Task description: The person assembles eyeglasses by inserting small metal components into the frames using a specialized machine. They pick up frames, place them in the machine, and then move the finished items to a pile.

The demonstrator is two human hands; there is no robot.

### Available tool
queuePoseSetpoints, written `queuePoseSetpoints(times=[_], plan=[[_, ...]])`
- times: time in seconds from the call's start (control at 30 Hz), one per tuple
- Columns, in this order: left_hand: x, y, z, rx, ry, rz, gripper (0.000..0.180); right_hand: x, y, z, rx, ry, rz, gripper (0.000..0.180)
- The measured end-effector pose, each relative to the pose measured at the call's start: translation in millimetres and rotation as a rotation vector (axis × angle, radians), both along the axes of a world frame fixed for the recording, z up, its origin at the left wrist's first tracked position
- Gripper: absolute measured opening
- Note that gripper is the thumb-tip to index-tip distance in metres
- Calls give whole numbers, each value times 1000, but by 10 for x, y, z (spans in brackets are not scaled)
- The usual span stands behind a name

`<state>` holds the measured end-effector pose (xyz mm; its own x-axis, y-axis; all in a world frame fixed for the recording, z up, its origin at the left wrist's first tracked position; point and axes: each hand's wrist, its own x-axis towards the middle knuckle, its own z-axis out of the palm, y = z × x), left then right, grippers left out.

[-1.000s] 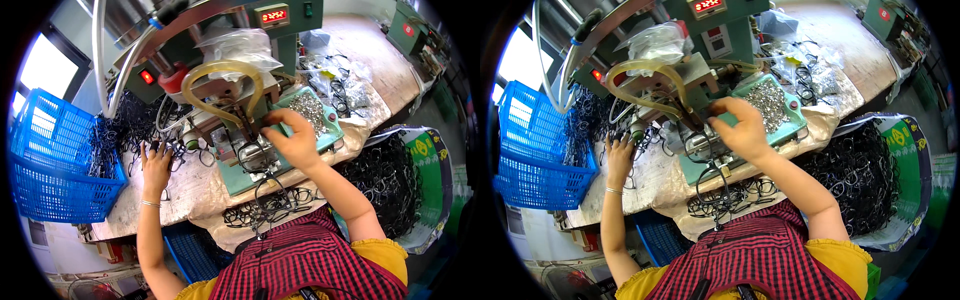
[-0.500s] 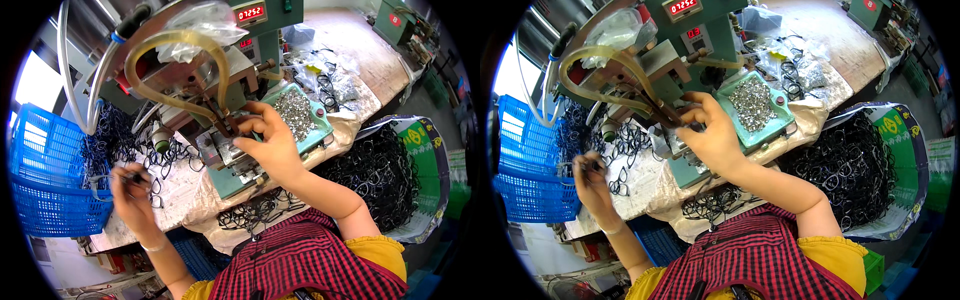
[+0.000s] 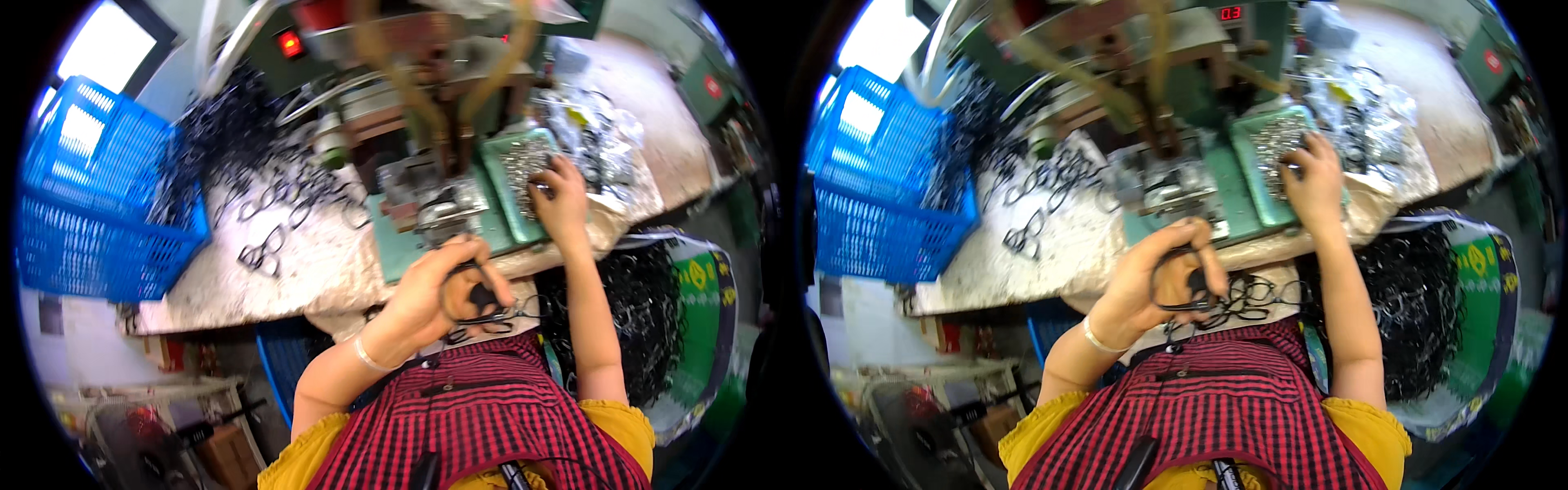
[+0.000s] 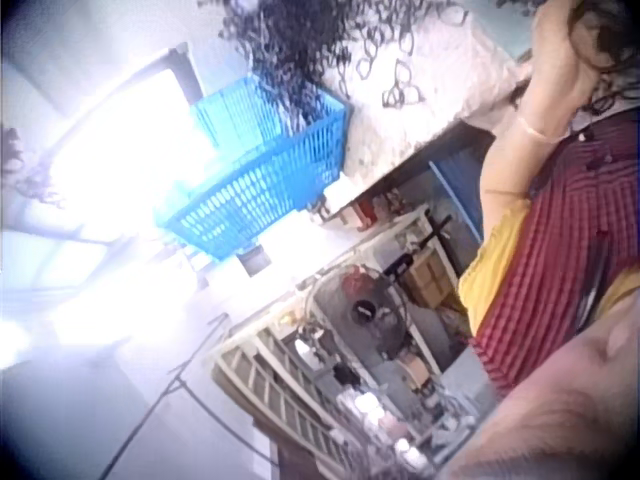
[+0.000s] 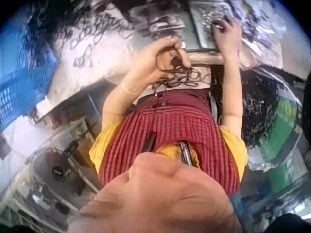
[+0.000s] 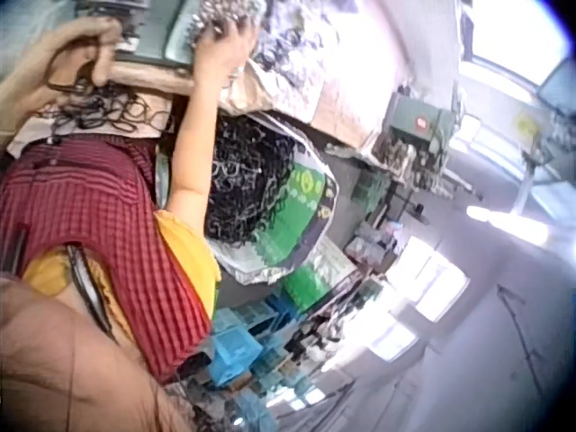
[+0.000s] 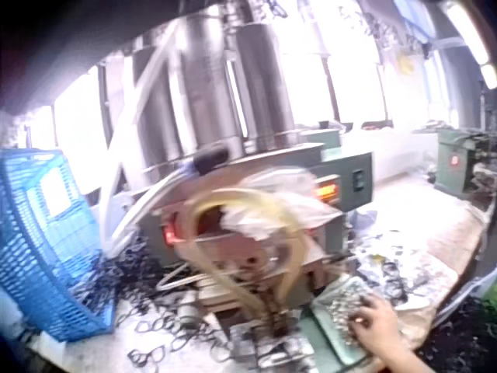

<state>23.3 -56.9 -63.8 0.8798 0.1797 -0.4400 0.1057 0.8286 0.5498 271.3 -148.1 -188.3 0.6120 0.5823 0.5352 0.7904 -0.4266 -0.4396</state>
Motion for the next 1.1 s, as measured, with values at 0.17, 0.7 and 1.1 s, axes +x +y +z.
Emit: queuePoseSetpoints(times=[0.17,0.7,1.1], plan=[[29,83,-142,-29,-92,-39,19,-62,62,35,42,-43,1,12],[-3477,-652,-1641,-153,914,-388,60,-325,163,109,472,555,89,14],[-3562,-566,-1850,172,957,-422,53,-281,-263,-121,457,555,11,13]])
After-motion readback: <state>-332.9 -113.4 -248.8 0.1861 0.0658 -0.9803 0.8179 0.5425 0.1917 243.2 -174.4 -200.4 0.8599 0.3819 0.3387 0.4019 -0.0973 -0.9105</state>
